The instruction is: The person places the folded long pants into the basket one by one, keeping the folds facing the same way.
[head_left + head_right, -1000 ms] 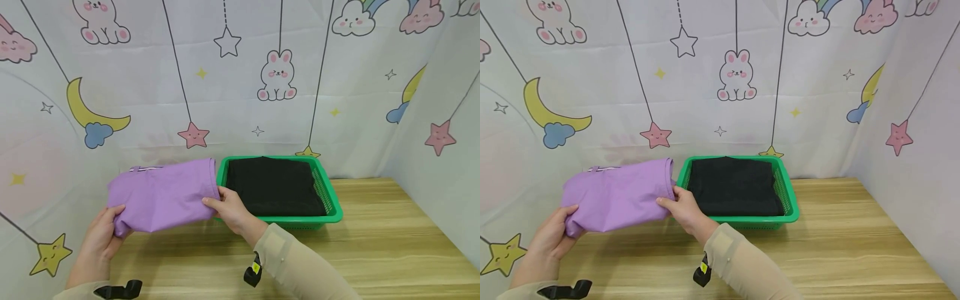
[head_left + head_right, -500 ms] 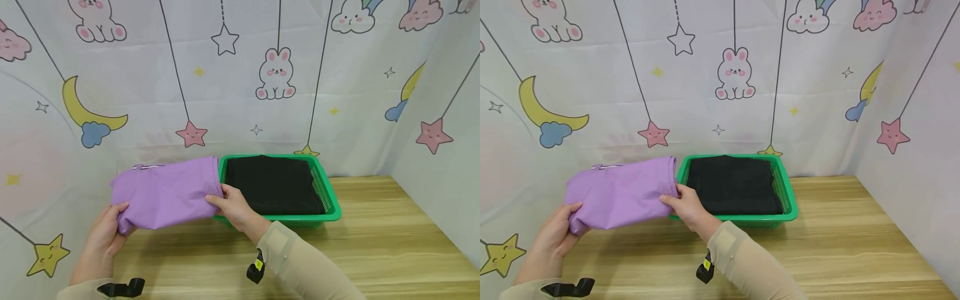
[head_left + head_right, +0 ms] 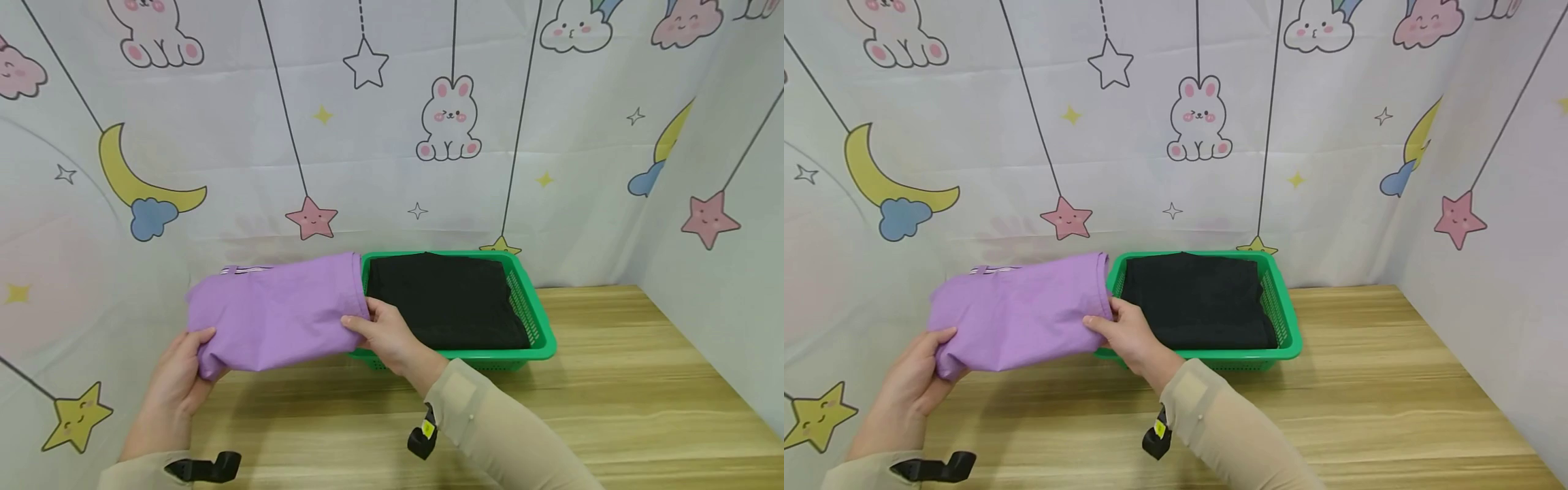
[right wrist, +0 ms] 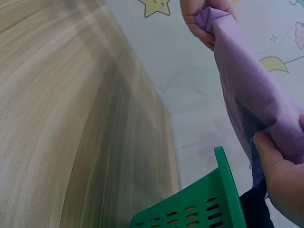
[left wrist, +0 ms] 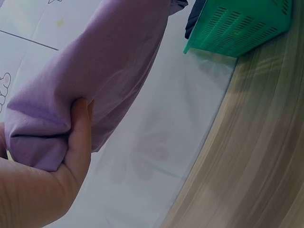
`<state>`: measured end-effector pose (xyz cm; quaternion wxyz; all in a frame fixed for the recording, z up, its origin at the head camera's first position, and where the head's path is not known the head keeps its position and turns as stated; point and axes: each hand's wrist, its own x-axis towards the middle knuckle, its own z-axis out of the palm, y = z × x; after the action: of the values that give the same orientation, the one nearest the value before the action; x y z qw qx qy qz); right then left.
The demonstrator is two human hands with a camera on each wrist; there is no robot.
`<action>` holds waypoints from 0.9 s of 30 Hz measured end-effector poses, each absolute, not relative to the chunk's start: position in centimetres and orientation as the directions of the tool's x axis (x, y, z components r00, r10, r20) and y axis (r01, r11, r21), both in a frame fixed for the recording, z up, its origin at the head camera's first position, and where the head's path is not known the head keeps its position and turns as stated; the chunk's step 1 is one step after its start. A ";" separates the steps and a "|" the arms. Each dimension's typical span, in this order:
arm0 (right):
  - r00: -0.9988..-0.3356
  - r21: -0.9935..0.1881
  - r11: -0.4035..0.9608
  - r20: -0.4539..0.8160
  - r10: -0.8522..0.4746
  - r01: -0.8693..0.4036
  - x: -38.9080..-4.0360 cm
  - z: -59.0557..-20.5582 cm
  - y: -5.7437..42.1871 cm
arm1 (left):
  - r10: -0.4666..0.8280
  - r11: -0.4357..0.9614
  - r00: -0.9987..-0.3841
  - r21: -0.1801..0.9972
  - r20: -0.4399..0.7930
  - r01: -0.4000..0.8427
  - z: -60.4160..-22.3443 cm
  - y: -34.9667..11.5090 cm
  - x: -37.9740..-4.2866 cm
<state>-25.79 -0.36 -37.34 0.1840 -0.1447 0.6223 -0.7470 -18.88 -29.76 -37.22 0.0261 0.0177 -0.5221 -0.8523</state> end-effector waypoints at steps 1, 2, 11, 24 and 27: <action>-0.891 -0.983 -0.157 -0.013 -0.453 0.094 -25.8 -37.3 -0.3 | -0.062 -0.455 -0.998 0.890 0.002 0.030 -37.2 -29.7 -18.9; -0.892 -0.984 -0.155 -0.013 -0.451 0.092 -25.8 -37.3 -0.2 | -0.060 -0.455 -0.998 0.890 0.006 0.032 -37.2 -29.6 -18.9; -0.889 -0.984 -0.157 -0.001 -0.459 0.082 -25.9 -37.2 0.3 | -0.054 -0.460 -0.998 0.887 0.011 0.035 -37.2 -29.1 -18.9; -0.879 -0.985 -0.157 0.014 -0.477 0.069 -26.1 -37.3 1.1 | -0.053 -0.459 -0.999 0.888 -0.001 0.024 -37.1 -28.3 -18.9; -0.879 -0.985 -0.157 0.015 -0.477 0.069 -26.1 -37.3 1.3 | -0.051 -0.458 -0.999 0.889 -0.009 0.016 -37.0 -28.2 -18.9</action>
<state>-26.12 1.30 -37.28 0.1835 -0.1638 0.6227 -0.7428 -18.92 -28.19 -37.04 0.0196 0.0172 -0.5203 -0.8536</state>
